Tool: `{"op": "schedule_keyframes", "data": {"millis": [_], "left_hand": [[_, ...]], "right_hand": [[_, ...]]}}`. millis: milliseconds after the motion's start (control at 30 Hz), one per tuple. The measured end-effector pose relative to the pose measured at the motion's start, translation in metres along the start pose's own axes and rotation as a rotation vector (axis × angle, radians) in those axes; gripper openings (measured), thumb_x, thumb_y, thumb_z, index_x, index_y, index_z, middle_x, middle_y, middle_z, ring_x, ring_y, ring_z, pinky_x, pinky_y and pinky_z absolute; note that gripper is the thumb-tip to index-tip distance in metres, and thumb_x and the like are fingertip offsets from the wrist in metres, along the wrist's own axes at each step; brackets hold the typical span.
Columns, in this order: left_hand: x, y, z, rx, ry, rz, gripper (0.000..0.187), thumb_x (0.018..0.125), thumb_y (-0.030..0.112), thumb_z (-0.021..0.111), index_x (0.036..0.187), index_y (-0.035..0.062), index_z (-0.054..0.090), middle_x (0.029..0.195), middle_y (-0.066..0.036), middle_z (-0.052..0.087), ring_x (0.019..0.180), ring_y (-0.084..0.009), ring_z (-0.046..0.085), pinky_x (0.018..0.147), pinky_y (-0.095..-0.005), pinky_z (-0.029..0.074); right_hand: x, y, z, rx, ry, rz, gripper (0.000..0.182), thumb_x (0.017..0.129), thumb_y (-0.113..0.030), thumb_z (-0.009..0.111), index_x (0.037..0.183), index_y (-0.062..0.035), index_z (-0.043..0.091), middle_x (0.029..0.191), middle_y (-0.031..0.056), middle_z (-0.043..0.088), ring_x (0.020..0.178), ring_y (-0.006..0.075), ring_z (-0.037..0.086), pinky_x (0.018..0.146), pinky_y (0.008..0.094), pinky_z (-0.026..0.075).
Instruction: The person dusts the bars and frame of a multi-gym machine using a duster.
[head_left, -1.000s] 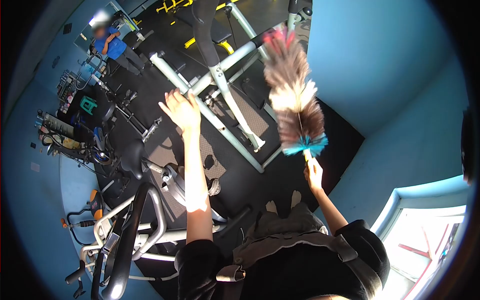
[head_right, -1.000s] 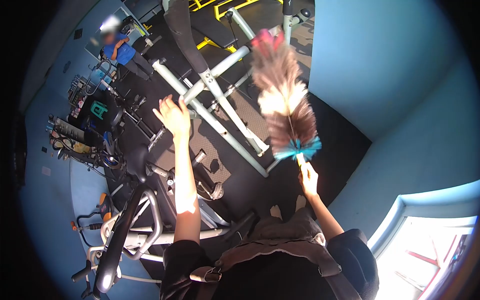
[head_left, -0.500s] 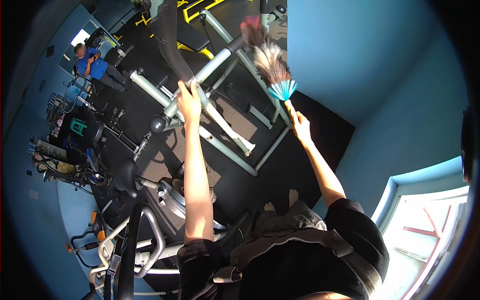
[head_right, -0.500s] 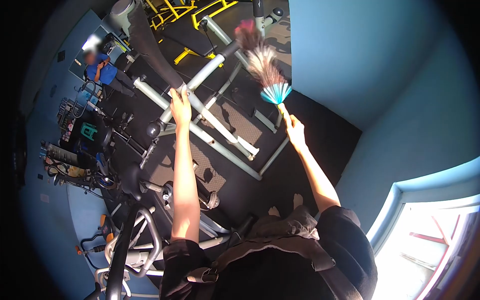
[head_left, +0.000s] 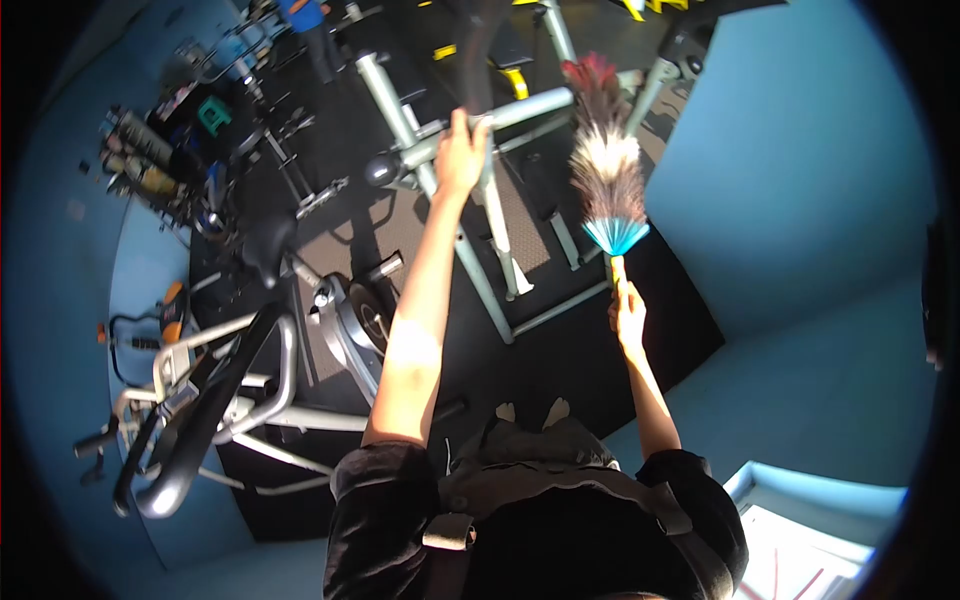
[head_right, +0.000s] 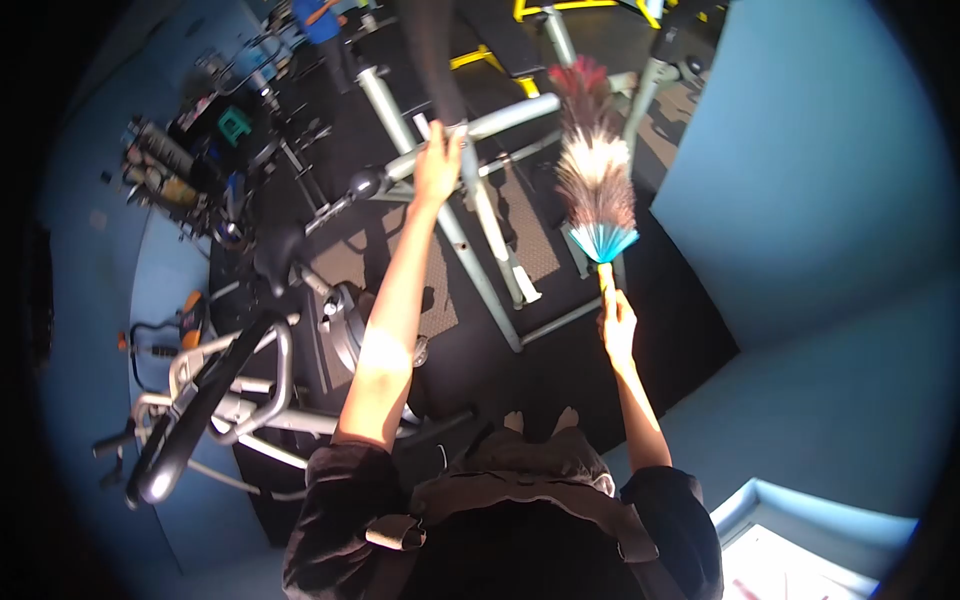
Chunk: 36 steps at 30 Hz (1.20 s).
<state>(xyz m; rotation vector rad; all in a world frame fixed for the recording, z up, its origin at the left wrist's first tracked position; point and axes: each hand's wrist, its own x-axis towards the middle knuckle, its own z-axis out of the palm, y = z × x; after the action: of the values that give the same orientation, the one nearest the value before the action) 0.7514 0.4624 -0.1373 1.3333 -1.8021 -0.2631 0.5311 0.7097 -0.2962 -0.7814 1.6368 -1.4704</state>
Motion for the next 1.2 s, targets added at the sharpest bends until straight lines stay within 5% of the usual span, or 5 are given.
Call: {"op": "schedule_keyframes", "data": {"millis": [367, 600, 833, 1033, 1200], "left_hand": [[-0.153, 0.018, -0.124, -0.091, 0.458, 0.254, 0.035, 0.076, 0.007, 0.059, 0.108, -0.0004, 0.049, 0.104, -0.018, 0.056, 0.099, -0.0332, 0.053, 0.088, -0.0408, 0.040], [-0.270, 0.056, -0.333, 0.703, 1.160, 0.273, 0.012, 0.079, 0.011, 0.055, 0.089, 0.0053, 0.053, 0.094, -0.011, 0.058, 0.096, -0.0255, 0.048, 0.088, -0.0396, 0.036], [-0.265, 0.066, -0.435, 0.979, 0.837, 0.077, 0.020, 0.084, 0.013, 0.042, 0.072, 0.0033, 0.056, 0.074, -0.008, 0.054, 0.080, -0.0234, 0.050, 0.084, -0.0339, 0.035], [-0.264, 0.065, -0.432, 0.951, 0.905, -0.018, 0.023, 0.084, 0.013, 0.040, 0.067, 0.0020, 0.052, 0.065, -0.008, 0.046, 0.069, -0.0234, 0.044, 0.070, -0.0313, 0.036], [-0.267, 0.074, -0.428, 0.937, 0.903, -0.033, 0.019, 0.083, 0.009, 0.039, 0.076, -0.0007, 0.054, 0.072, -0.011, 0.050, 0.073, -0.0260, 0.045, 0.071, -0.0328, 0.038]], "right_hand": [[-0.089, 0.079, 0.004, 0.157, -0.479, -0.076, 0.037, 0.092, -0.039, 0.037, 0.086, -0.0039, 0.048, 0.057, -0.0032, 0.037, 0.039, 0.0033, 0.035, 0.034, 0.0176, 0.024], [-0.066, 0.015, 0.080, 0.040, -0.938, -0.354, 0.029, 0.086, -0.027, 0.050, 0.082, 0.0017, 0.048, 0.058, 0.0012, 0.045, 0.044, 0.0103, 0.044, 0.039, 0.0227, 0.032], [-0.096, -0.047, 0.151, -0.053, -1.196, -0.673, 0.026, 0.085, -0.019, 0.054, 0.075, 0.0038, 0.047, 0.052, 0.0046, 0.039, 0.045, 0.0111, 0.041, 0.043, 0.0258, 0.033], [-0.091, -0.036, 0.137, -0.137, -1.165, 0.037, 0.024, 0.087, -0.017, 0.052, 0.088, 0.0065, 0.051, 0.052, 0.0003, 0.042, 0.040, 0.0066, 0.039, 0.038, 0.0227, 0.032], [-0.124, -0.056, 0.141, 0.073, -1.440, -0.632, 0.020, 0.084, -0.014, 0.055, 0.092, 0.0054, 0.053, 0.055, 0.0090, 0.048, 0.046, 0.0121, 0.049, 0.041, 0.0251, 0.037]]}}
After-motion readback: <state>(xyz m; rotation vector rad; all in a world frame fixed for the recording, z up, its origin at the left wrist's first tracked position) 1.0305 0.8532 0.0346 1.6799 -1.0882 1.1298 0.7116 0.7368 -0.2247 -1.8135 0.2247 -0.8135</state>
